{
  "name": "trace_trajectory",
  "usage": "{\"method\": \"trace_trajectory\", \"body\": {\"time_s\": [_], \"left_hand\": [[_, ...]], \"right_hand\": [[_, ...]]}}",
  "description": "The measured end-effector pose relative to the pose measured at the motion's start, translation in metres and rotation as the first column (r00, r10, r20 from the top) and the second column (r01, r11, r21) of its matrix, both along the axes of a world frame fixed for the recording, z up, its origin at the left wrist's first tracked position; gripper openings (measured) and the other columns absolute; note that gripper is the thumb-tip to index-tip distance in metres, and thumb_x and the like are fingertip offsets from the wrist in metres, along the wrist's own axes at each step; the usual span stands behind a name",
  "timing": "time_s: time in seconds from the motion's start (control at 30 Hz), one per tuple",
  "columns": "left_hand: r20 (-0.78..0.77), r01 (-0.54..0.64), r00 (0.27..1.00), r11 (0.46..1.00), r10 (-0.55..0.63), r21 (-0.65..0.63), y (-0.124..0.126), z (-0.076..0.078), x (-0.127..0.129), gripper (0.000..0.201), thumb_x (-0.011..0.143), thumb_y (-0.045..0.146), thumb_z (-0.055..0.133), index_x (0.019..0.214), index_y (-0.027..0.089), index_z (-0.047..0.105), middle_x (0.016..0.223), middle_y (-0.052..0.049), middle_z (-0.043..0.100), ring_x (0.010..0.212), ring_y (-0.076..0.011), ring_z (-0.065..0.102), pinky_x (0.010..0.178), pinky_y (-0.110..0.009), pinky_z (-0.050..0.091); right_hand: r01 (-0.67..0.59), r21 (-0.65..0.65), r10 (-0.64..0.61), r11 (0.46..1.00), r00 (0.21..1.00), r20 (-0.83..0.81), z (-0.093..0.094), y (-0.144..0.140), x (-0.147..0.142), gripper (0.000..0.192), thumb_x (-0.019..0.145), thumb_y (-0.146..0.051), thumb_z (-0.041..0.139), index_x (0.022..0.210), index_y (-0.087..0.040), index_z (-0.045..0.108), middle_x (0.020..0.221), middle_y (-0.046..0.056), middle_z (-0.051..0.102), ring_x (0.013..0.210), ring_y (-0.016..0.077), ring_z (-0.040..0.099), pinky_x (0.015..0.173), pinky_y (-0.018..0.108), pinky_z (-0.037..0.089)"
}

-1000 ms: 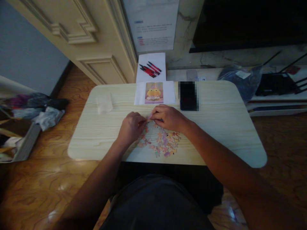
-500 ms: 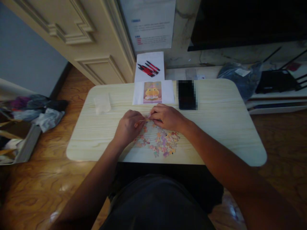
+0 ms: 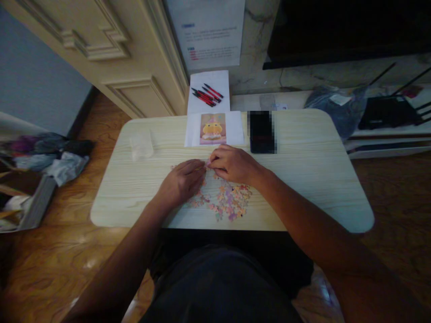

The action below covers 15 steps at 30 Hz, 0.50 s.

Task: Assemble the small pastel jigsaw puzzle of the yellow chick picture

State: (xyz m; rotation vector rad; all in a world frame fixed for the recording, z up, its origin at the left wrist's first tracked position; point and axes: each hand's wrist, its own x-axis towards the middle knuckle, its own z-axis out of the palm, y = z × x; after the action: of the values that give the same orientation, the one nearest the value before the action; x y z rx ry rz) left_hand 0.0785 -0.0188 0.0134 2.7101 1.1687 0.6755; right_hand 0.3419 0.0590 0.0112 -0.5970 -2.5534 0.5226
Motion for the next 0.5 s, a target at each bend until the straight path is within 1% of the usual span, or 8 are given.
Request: {"method": "trace_trajectory", "body": {"time_s": [0.13,0.3,0.37,0.5], "left_hand": [[-0.031,0.051,0.998,0.998,-0.05,0.034,0.003,0.007,-0.001,0.024,0.108,0.013,0.061,0.124,0.011,0.079,0.131,-0.02,0.079,0.128,-0.0316,0.077,0.111,-0.051,0.069],[-0.024,0.115,0.993,0.993,-0.114,0.041,0.012,0.01,-0.007,0.024,0.11,0.014,0.057,0.121,0.012,0.079,0.129,-0.019,0.079,0.128,-0.0306,0.078,0.111,-0.048,0.07],[-0.017,0.137,0.99,0.99,-0.137,0.03,0.015,0.009,-0.011,0.025,0.109,0.013,0.058,0.123,0.012,0.078,0.132,-0.019,0.079,0.13,-0.0313,0.077,0.111,-0.05,0.07],[-0.003,0.169,0.986,0.986,-0.169,-0.007,0.018,0.005,-0.017,0.032,0.106,0.011,0.059,0.133,0.014,0.076,0.145,-0.02,0.075,0.14,-0.0325,0.073,0.116,-0.052,0.068]], "right_hand": [[-0.003,0.061,0.002,0.998,1.0,0.025,0.0,-0.001,0.0,0.023,0.105,-0.02,0.07,0.119,-0.027,0.088,0.122,0.007,0.083,0.113,0.0265,0.072,0.102,0.044,0.058],[-0.013,0.118,0.009,0.993,0.999,0.039,0.001,-0.002,0.001,0.024,0.106,-0.021,0.069,0.12,-0.026,0.088,0.124,0.009,0.083,0.115,0.0283,0.071,0.101,0.047,0.058],[-0.019,0.138,0.014,0.99,0.999,0.039,0.0,-0.001,0.001,0.025,0.105,-0.02,0.069,0.121,-0.025,0.088,0.125,0.009,0.083,0.114,0.0286,0.07,0.101,0.047,0.058],[-0.024,0.165,0.018,0.986,0.999,0.036,0.0,-0.001,0.002,0.026,0.105,-0.019,0.068,0.121,-0.023,0.088,0.123,0.009,0.084,0.112,0.0287,0.07,0.099,0.047,0.059]]}}
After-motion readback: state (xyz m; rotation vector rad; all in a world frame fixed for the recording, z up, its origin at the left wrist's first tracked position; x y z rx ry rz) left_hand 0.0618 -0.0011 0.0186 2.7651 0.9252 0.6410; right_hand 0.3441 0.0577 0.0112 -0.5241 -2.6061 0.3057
